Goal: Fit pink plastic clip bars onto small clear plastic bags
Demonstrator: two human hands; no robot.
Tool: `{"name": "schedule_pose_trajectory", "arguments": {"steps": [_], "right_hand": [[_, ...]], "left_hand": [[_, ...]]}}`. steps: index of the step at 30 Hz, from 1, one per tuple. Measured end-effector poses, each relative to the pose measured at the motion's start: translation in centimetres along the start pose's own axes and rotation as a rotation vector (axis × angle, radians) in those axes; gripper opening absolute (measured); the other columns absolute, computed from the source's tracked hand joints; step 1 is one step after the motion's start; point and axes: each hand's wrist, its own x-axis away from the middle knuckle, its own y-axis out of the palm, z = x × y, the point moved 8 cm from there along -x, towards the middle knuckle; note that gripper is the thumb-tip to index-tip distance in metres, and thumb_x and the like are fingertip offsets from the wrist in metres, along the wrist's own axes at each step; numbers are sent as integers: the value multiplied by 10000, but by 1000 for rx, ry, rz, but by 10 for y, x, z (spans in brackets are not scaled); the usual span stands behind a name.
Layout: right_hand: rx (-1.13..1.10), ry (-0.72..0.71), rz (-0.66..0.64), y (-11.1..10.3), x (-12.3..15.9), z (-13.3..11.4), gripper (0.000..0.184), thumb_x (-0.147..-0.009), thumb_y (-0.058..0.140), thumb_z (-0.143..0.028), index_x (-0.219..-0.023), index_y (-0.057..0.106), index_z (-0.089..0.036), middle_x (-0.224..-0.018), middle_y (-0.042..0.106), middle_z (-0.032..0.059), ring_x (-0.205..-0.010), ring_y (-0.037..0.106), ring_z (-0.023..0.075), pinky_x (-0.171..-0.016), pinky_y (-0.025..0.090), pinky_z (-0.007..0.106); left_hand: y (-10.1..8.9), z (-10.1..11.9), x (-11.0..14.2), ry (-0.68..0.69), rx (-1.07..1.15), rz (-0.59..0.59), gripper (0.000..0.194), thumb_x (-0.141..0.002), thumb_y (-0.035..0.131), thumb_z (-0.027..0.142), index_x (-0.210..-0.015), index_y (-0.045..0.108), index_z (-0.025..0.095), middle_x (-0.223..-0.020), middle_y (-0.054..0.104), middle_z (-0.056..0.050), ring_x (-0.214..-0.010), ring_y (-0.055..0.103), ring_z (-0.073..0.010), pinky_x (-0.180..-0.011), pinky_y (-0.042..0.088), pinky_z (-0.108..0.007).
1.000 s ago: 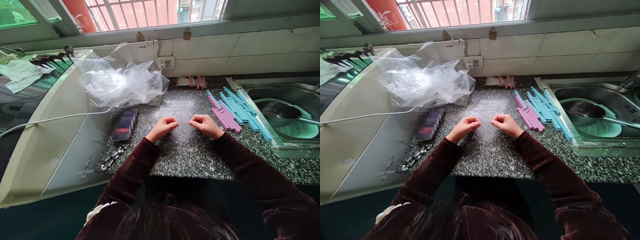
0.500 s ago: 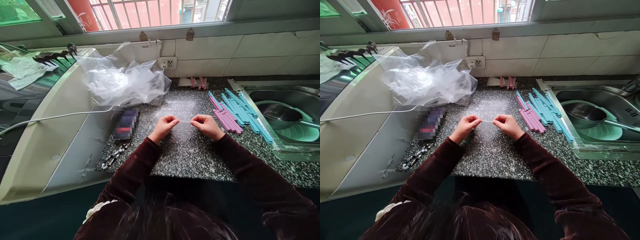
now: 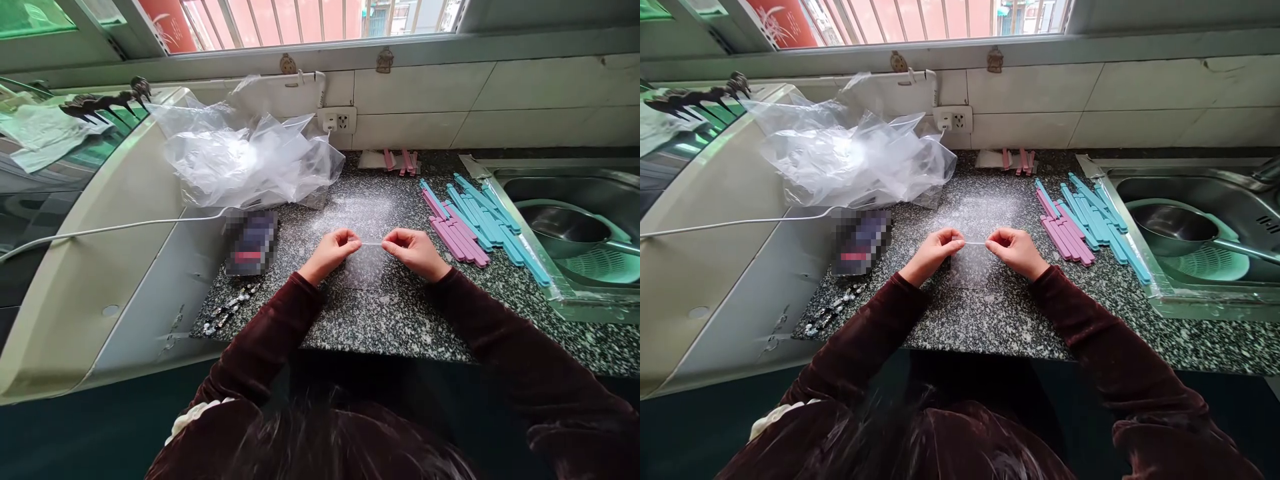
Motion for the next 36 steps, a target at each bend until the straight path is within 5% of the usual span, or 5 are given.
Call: {"name": "schedule_pose_trajectory", "arguments": {"steps": [10,28,36], "right_hand": [[54,-30,-14,4,1,-2,223,-722,598,-367,-647,596,-157,-603,582,10,-559,481,108,-541,400,254],[85,-58,106,-6,3,-2,174,-729,573,-318,-642,579,-167,-598,581,8,-563,487,112,-552,403,258],[93,-41,55,-3,3,-2,187,-722,589,-340,-653,594,-166,-626,596,14,-588,503,119,-581,420,269]], "left_hand": [[1,-4,-2,-3,-36,14,266,-603,689,368,-661,600,125,-618,583,5,-606,504,-103,-600,392,-236],[-4,-4,-2,8,-5,49,280,-623,671,390,-637,552,136,-554,465,47,-525,383,-65,-526,302,-219],[0,-1,-1,22,17,33,255,-624,687,362,-645,570,136,-567,496,40,-530,400,-66,-538,335,-222]]}}
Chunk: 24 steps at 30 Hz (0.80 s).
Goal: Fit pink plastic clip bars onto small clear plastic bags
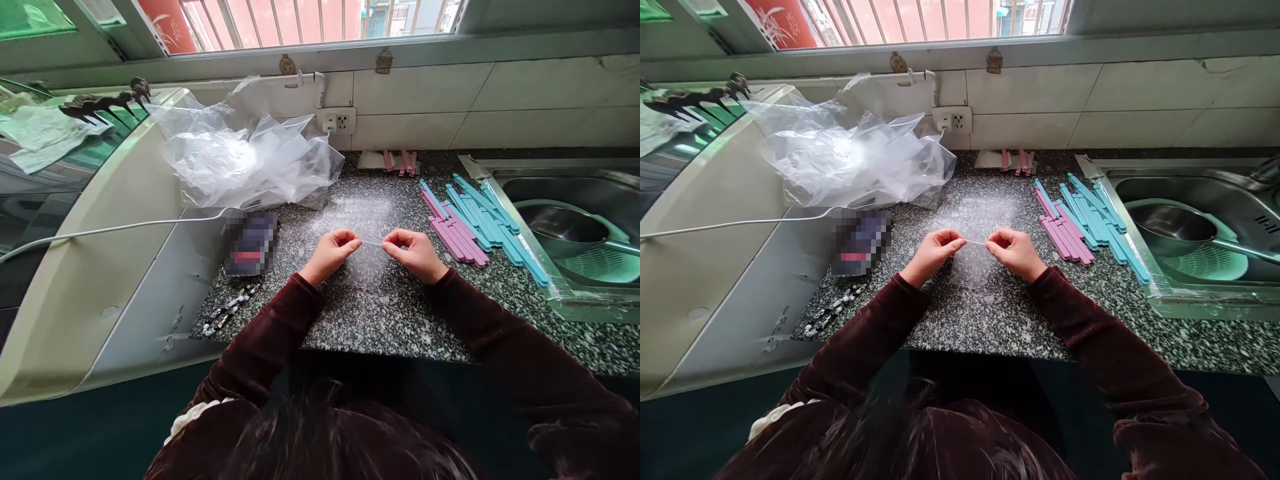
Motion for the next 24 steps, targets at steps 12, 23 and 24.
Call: {"name": "schedule_pose_trajectory", "arguments": {"steps": [12,23,24], "right_hand": [[48,-39,23,-1,0,-2,173,-734,563,-319,-646,578,-171,-614,594,11,-578,495,117,-574,406,264],[41,-42,-51,5,0,-4,176,-724,583,-325,-635,589,-174,-622,600,14,-600,501,127,-578,395,267],[43,-49,-52,5,0,-4,177,-727,581,-323,-630,584,-175,-616,593,12,-601,499,127,-579,394,267]], "left_hand": [[-1,-2,0,-1,-27,9,283,-618,695,398,-643,589,137,-567,521,30,-539,424,-74,-544,356,-224],[2,0,0,17,-56,-8,281,-630,682,406,-658,600,139,-594,555,18,-579,468,-91,-587,394,-238],[2,0,0,19,-60,-11,284,-632,682,409,-662,602,138,-599,560,16,-585,474,-94,-591,398,-239]]}}
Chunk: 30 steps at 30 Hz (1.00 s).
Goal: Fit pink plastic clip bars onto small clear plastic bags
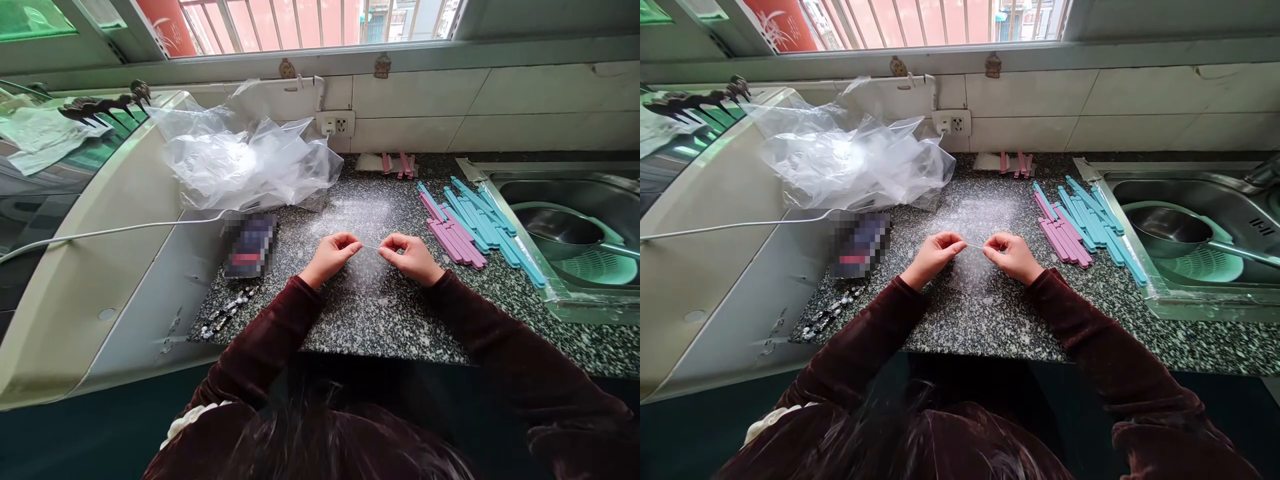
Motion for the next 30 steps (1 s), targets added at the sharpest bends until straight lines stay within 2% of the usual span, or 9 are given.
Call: {"name": "schedule_pose_trajectory", "arguments": {"steps": [8,13,24,30], "right_hand": [[0,-16,21,-1,0,-1,172,-735,564,-309,-630,567,-173,-615,564,12,-609,493,131,-599,395,277],[-20,10,87,-7,0,3,179,-739,568,-320,-640,569,-172,-622,577,12,-607,503,128,-603,405,274],[-24,10,84,-6,0,2,202,-728,576,-359,-624,567,-186,-605,574,6,-593,489,124,-585,394,268],[-68,21,181,-12,1,6,214,-729,573,-370,-624,541,-187,-610,543,2,-593,469,119,-586,394,266]], "left_hand": [[0,-2,0,-24,-20,-10,290,-641,680,415,-675,614,135,-613,575,8,-599,487,-100,-602,404,-241],[6,-5,1,-51,-43,-73,265,-644,669,382,-670,612,124,-618,572,10,-594,474,-91,-604,385,-239],[9,-5,0,-36,-78,-90,256,-646,655,380,-654,598,131,-611,560,14,-595,473,-93,-598,378,-235],[12,-10,1,-65,-125,-136,272,-650,631,396,-646,595,127,-584,535,20,-561,447,-86,-557,359,-228]]}}
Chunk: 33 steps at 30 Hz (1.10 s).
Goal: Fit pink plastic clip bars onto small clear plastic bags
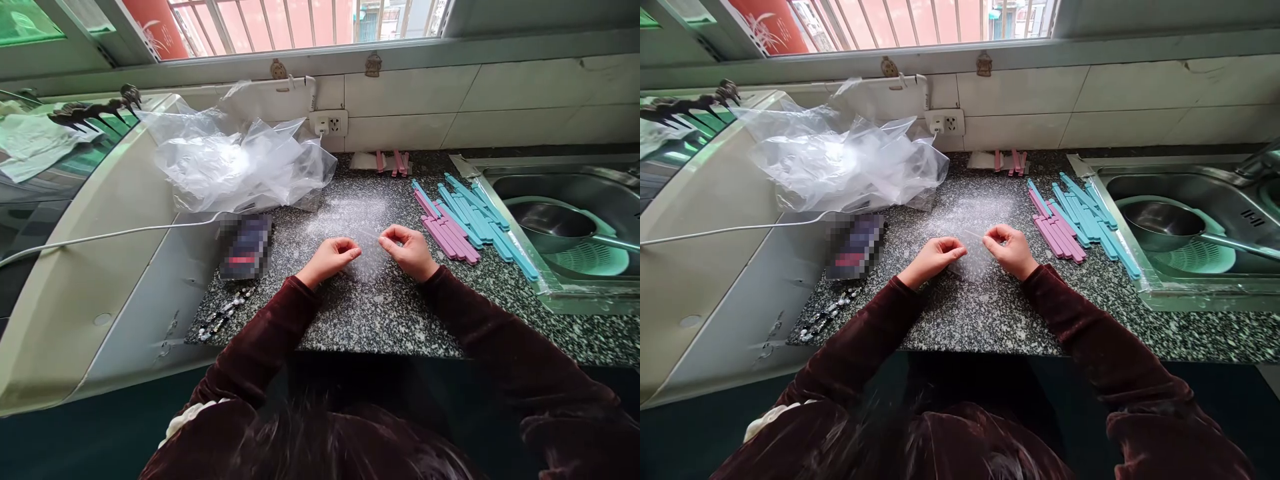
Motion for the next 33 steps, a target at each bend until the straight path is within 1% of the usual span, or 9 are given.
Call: {"name": "schedule_pose_trajectory", "arguments": {"steps": [3,8,15,19,23,29,33], "right_hand": [[-35,15,31,-3,0,3,211,-727,579,-368,-630,541,-185,-614,539,2,-595,473,121,-593,402,272],[-11,16,-17,1,0,3,213,-733,595,-384,-676,586,-179,-656,585,14,-625,502,129,-618,419,281],[19,-26,-28,1,0,-1,244,-740,581,-404,-622,566,-190,-628,575,11,-609,485,130,-603,402,283],[27,-29,-40,2,0,-2,230,-741,576,-374,-606,559,-189,-625,577,11,-616,490,131,-617,403,287],[25,-9,-78,5,0,0,197,-736,578,-352,-644,581,-178,-646,590,12,-618,494,126,-617,403,280],[22,-40,-52,6,1,-1,205,-746,563,-345,-619,564,-184,-644,590,16,-625,500,129,-620,411,282],[34,-47,-64,10,3,-3,210,-736,564,-352,-620,578,-179,-641,598,22,-624,512,131,-614,414,280]], "left_hand": [[0,-1,0,-6,-22,-2,254,-651,615,380,-638,592,127,-582,537,15,-556,440,-88,-542,351,-227],[1,3,1,24,-58,-9,249,-663,597,384,-642,591,136,-585,542,14,-561,444,-92,-558,360,-231],[3,6,2,46,-90,-42,236,-673,583,370,-638,590,136,-586,538,16,-573,451,-95,-574,359,-234],[3,6,1,56,-104,-43,225,-676,579,358,-630,588,137,-582,536,16,-575,451,-97,-570,355,-233],[3,6,2,63,-127,-49,215,-682,577,345,-631,589,136,-577,531,18,-568,444,-97,-562,349,-232],[5,7,4,55,-161,-67,228,-691,585,356,-653,598,132,-578,524,19,-557,434,-95,-549,343,-231],[5,5,2,42,-143,-49,243,-698,578,368,-687,611,128,-591,536,13,-563,437,-97,-555,348,-232]]}}
